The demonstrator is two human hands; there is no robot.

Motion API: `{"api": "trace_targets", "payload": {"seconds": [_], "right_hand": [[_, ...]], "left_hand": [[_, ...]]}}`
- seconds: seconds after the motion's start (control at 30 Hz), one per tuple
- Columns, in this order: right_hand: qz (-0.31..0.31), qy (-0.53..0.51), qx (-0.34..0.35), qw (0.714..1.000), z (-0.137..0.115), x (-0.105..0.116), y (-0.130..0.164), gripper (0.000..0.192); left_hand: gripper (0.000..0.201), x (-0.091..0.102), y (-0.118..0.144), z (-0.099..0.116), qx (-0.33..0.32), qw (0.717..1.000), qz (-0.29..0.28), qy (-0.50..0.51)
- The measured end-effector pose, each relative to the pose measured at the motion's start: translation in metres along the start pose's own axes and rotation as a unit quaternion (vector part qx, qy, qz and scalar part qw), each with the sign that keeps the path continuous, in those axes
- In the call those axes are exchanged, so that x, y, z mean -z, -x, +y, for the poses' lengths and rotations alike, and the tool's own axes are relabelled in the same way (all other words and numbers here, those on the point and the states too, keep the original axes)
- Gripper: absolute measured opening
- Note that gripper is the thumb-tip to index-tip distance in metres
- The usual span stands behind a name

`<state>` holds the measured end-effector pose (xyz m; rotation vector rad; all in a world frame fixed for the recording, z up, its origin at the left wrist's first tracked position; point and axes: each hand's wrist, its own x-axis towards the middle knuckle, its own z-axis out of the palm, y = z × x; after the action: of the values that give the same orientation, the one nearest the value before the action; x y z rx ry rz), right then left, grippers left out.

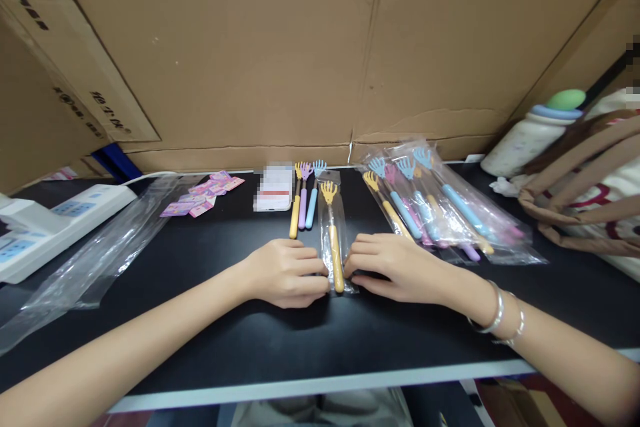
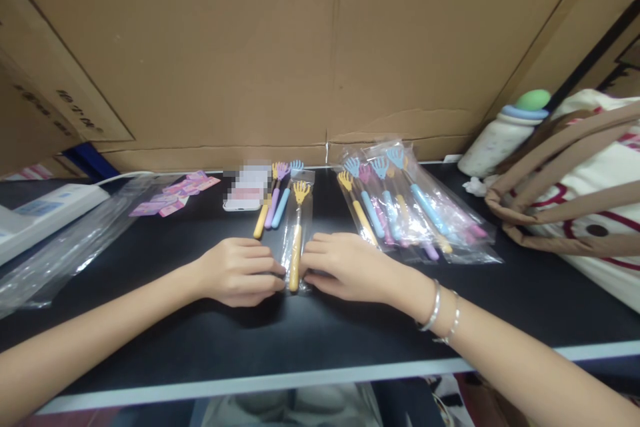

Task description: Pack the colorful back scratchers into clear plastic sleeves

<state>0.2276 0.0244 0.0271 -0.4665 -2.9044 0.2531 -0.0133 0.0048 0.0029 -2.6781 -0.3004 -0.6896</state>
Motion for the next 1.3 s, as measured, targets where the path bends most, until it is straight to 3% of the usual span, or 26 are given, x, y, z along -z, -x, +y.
{"api": "trace_targets", "payload": {"seconds": [1.0, 1.3], "right_hand": [[0.019, 0.009, -0.008, 1.0, 0.0004, 0.0043, 0.0, 0.02], [0.018, -0.038, -0.019, 0.999, 0.0046, -0.0007, -0.0007, 0.015]], "left_hand": [[0.012, 0.0003, -0.0006, 0.0009, 0.018, 1.0, -0.001, 0.009], [0.018, 0.0017, -0.0006, -0.0006, 0.032, 0.999, -0.002, 0.016]]}}
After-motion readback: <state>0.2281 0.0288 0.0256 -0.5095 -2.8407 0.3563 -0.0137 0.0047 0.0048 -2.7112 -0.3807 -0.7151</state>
